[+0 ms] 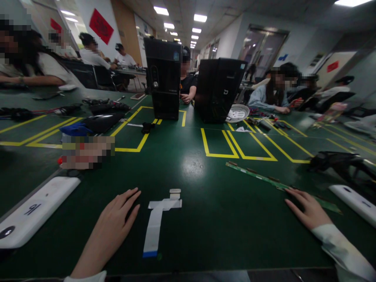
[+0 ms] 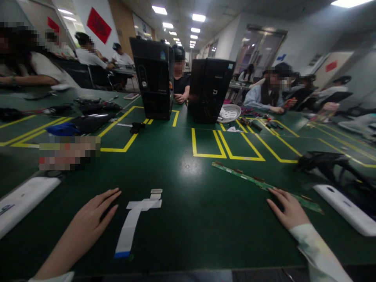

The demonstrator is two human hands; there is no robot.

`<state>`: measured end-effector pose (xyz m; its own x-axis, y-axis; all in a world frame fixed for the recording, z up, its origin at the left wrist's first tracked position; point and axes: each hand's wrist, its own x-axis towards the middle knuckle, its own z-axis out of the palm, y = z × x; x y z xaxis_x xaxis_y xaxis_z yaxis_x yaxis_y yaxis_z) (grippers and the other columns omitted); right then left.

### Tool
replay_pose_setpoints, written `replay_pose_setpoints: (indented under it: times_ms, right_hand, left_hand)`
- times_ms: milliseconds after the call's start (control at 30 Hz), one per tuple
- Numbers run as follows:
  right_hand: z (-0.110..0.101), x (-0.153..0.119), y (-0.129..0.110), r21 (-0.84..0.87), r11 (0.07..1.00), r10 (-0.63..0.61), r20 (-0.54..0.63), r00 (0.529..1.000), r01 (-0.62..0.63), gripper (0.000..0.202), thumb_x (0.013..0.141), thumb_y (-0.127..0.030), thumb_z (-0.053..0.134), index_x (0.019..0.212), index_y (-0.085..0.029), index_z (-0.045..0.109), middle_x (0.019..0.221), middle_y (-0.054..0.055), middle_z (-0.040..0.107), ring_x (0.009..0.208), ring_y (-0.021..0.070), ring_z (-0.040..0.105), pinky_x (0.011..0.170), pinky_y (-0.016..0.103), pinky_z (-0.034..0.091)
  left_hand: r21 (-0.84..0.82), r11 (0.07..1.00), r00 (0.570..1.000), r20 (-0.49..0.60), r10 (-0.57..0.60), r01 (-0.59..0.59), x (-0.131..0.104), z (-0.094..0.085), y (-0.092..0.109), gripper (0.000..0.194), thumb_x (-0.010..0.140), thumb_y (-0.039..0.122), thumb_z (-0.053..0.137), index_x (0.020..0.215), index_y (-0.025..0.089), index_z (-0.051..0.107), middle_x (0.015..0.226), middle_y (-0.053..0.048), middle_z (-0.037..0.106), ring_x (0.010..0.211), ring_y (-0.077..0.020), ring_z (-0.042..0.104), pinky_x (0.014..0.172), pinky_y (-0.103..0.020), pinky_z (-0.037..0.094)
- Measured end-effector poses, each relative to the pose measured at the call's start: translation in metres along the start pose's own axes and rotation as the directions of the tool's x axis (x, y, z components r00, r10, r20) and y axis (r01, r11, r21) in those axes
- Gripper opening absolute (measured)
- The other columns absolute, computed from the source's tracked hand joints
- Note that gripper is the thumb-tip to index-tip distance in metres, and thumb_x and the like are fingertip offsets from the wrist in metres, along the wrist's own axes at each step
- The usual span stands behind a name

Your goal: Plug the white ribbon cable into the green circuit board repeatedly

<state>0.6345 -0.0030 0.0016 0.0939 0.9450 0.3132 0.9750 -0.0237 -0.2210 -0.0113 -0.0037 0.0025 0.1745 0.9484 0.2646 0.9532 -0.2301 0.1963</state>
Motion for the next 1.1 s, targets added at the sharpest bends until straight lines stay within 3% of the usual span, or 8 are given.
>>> replay_pose_setpoints:
  times_ms: [233, 600, 833, 1100]
  right_hand:
    - [0.031, 0.033, -0.064, 0.041, 0.965, -0.258, -0.015, 0.966, 0.258, 0.053, 0.088, -0.052, 0.042, 0.12, -0.016, 0.061, 0.118, 0.017, 0.06, 0.114, 0.0299, 0.057, 0.1, 0.049, 0.044]
    - [0.074, 0.067, -0.196, 0.068, 0.889, -0.452, -0.035, 0.891, 0.454, 0.044, 0.093, -0.038, 0.041, 0.125, -0.015, 0.06, 0.118, 0.017, 0.059, 0.114, 0.031, 0.053, 0.098, 0.052, 0.045]
    - [0.082, 0.059, -0.27, 0.063, 0.876, -0.48, 0.039, 0.876, 0.477, 0.049, 0.093, -0.038, 0.043, 0.131, -0.01, 0.055, 0.127, 0.021, 0.054, 0.121, 0.0351, 0.045, 0.102, 0.056, 0.038]
    - [0.076, 0.039, -0.315, 0.084, 0.878, -0.478, 0.15, 0.865, 0.471, 0.057, 0.093, -0.044, 0.044, 0.137, -0.009, 0.05, 0.137, 0.02, 0.049, 0.128, 0.0368, 0.039, 0.109, 0.056, 0.031]
  left_hand:
    - [0.011, 1.0, 1.0, 0.002, 0.017, -0.017, 0.0, 0.002, -0.004, 0.054, 0.093, 0.05, 0.036, 0.132, 0.018, 0.057, 0.137, -0.013, 0.057, 0.122, -0.0305, 0.056, 0.103, -0.052, 0.044]
    - [-0.005, 1.0, 1.0, -0.012, 0.012, -0.012, -0.001, 0.002, -0.003, 0.055, 0.093, 0.053, 0.036, 0.133, 0.021, 0.056, 0.137, -0.012, 0.057, 0.122, -0.0298, 0.056, 0.103, -0.052, 0.045]
    - [-0.008, 1.0, 1.0, -0.014, 0.006, -0.006, 0.0, 0.002, -0.003, 0.055, 0.093, 0.053, 0.035, 0.133, 0.021, 0.056, 0.136, -0.012, 0.057, 0.123, -0.0297, 0.055, 0.104, -0.051, 0.044]
    - [-0.006, 1.0, 1.0, -0.013, 0.015, -0.015, -0.001, 0.002, -0.001, 0.056, 0.093, 0.052, 0.035, 0.133, 0.018, 0.055, 0.137, -0.013, 0.056, 0.122, -0.0296, 0.055, 0.103, -0.051, 0.045]
